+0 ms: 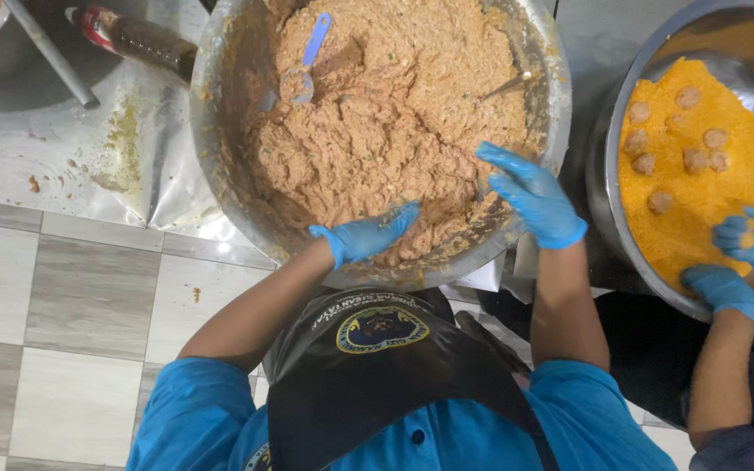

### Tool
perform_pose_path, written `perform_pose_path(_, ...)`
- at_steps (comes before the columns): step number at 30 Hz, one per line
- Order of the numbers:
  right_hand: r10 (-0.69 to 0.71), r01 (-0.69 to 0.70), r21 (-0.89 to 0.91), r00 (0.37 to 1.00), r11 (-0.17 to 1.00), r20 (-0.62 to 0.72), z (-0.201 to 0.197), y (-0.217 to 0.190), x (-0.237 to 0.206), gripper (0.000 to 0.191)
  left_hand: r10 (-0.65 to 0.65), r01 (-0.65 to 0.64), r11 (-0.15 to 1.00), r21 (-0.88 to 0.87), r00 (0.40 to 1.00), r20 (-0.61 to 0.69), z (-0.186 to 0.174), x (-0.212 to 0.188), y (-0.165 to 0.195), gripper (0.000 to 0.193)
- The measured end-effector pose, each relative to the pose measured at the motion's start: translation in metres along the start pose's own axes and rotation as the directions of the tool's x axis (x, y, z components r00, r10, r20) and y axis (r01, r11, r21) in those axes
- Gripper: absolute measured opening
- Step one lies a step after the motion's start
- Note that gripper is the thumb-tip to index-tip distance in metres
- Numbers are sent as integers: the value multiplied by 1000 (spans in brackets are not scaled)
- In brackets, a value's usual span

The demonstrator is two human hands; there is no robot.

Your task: The person scoops portions of minced food batter from a large metal bowl, rolls and shapes each portion into a ball between their gloved hands, and places the finished balls into a second bowl filled with orange coating. A coworker alongside handles balls in the coating bowl.

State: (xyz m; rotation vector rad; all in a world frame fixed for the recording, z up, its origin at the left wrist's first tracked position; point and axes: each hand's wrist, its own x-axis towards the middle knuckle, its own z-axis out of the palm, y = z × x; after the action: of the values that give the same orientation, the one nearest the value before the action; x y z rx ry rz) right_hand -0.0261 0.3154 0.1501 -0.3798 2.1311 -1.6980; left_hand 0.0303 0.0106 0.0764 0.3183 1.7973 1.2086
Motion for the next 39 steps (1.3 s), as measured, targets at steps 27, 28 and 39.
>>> perform_pose_path(27,144,289,-736,874,612,464,269,76,161,55,-42,-547,670,-502,648,-761,-56,-141,-93,75)
perform_pose_path(28,109,338,-753,874,565,474,274,76,161,59,-29,-559,663,-498,646,-763,-54,-141,-94,75)
perform_pose_path(39,681,49,-876,609,480,407,309,51,131,69,-49,-550,667,-504,641,-766,-39,-144,-104,75)
